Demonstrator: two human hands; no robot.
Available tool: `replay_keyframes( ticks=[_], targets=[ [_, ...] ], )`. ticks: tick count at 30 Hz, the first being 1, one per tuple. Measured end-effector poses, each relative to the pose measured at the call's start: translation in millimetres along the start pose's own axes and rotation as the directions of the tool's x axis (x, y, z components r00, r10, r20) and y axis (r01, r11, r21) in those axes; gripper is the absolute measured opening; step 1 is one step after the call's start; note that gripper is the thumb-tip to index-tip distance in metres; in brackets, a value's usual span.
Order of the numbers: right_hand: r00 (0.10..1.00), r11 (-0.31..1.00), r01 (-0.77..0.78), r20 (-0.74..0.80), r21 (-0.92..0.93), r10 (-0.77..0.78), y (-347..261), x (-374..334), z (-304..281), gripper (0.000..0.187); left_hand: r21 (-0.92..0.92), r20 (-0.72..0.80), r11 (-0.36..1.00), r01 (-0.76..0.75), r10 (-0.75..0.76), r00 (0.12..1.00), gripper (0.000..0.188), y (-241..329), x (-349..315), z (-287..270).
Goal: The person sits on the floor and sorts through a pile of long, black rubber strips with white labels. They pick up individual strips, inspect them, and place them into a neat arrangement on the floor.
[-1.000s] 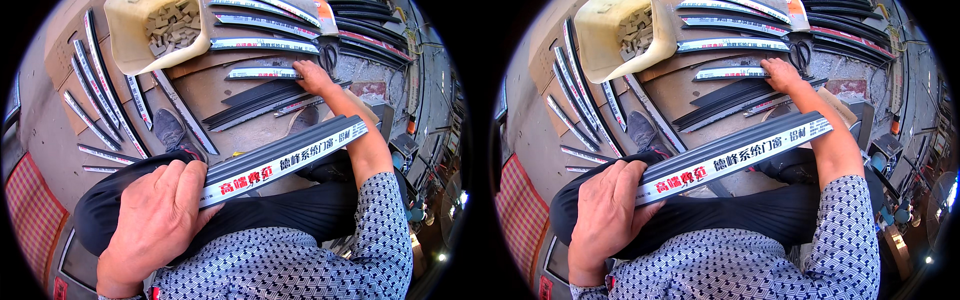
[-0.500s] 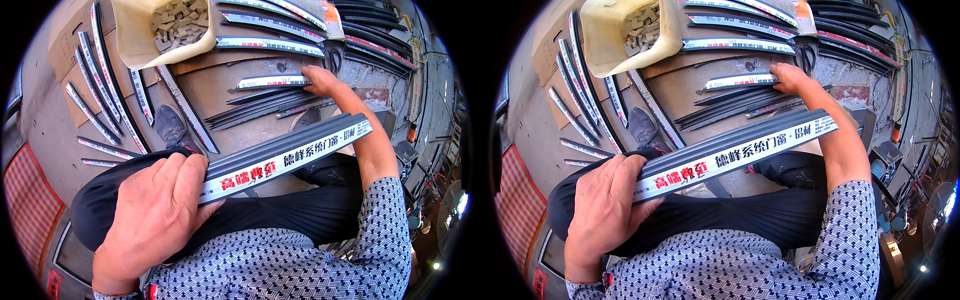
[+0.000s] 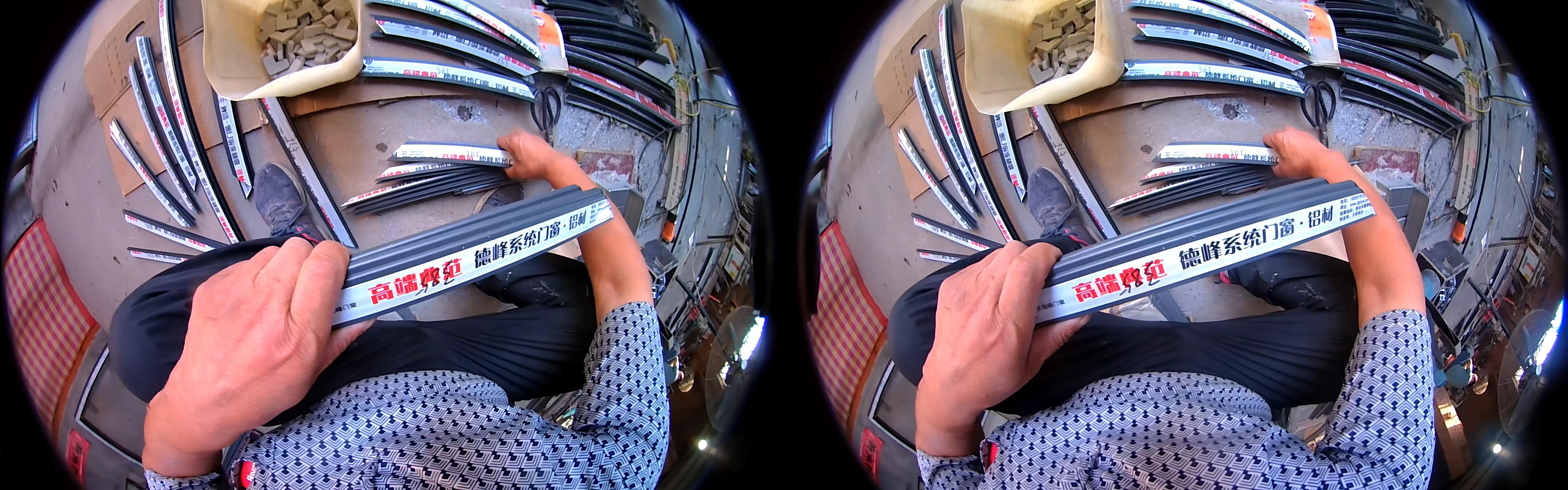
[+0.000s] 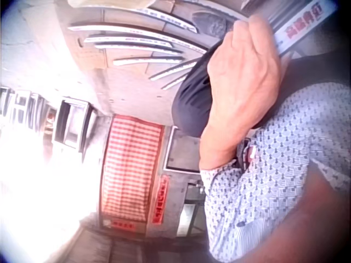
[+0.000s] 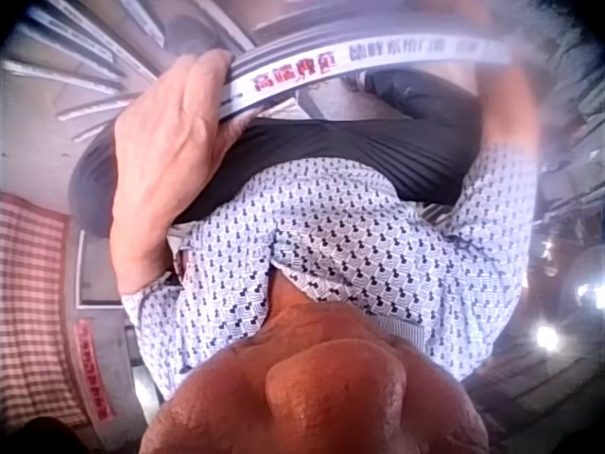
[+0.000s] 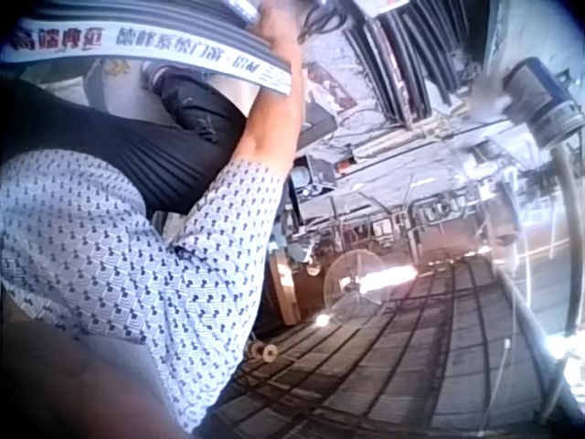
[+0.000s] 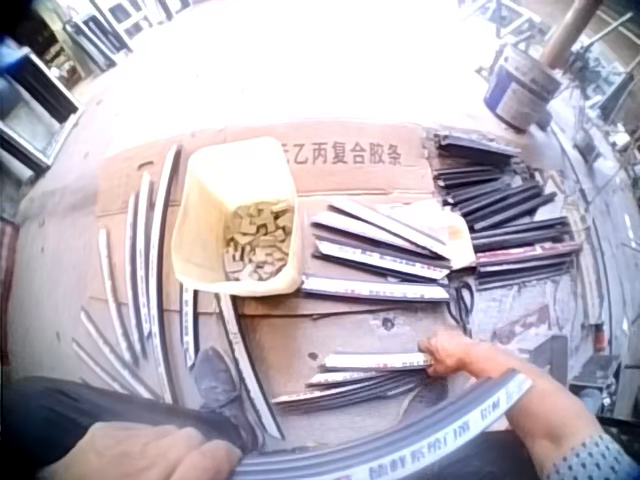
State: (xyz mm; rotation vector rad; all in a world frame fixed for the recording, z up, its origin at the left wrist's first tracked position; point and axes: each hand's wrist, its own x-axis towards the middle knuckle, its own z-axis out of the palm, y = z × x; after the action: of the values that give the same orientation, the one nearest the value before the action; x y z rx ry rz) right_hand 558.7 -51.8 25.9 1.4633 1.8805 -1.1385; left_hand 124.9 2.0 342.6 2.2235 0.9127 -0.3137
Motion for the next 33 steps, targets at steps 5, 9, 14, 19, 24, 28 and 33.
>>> replay_keyframes(
  ticks=[5,9,14,19,24,28,33],
  targets=[
    [0.98,0.996,0.087,-0.184,0.026,-0.081,-5,-13,4,0.034,-0.002,0.014,1.0,0.004,-0.004,1.0,0.061,1,1,2],
    [0.931,0.995,0.065,-0.354,-0.07,-0.086,-14,-8,-1,0.035,0.009,0.005,1.0,-0.003,0.003,1.0,0.061,2,2,2],
    [0.778,0.973,0.134,-0.588,-0.189,-0.221,-22,3,5,0.041,0.017,0.0,1.0,-0.006,0.006,1.0,0.06,3,4,2],
    [0.827,0.979,0.087,-0.534,-0.187,-0.176,-28,-3,15,0.037,0.028,0.0,1.0,0.0,0.0,1.0,0.058,3,4,2],
    [0.862,0.987,0.056,-0.491,-0.15,-0.124,-19,-10,27,0.037,0.029,0.014,1.0,0.011,-0.012,1.0,0.058,5,5,2],
    [0.867,0.989,0.039,-0.486,-0.144,-0.105,-20,-9,23,0.039,0.032,-0.002,0.999,0.013,-0.012,1.0,0.059,5,5,3],
    [0.868,0.989,0.027,-0.488,-0.143,-0.094,-20,-7,21,0.04,0.029,-0.002,0.999,0.02,-0.02,1.0,0.059,5,4,4]
  ],
)
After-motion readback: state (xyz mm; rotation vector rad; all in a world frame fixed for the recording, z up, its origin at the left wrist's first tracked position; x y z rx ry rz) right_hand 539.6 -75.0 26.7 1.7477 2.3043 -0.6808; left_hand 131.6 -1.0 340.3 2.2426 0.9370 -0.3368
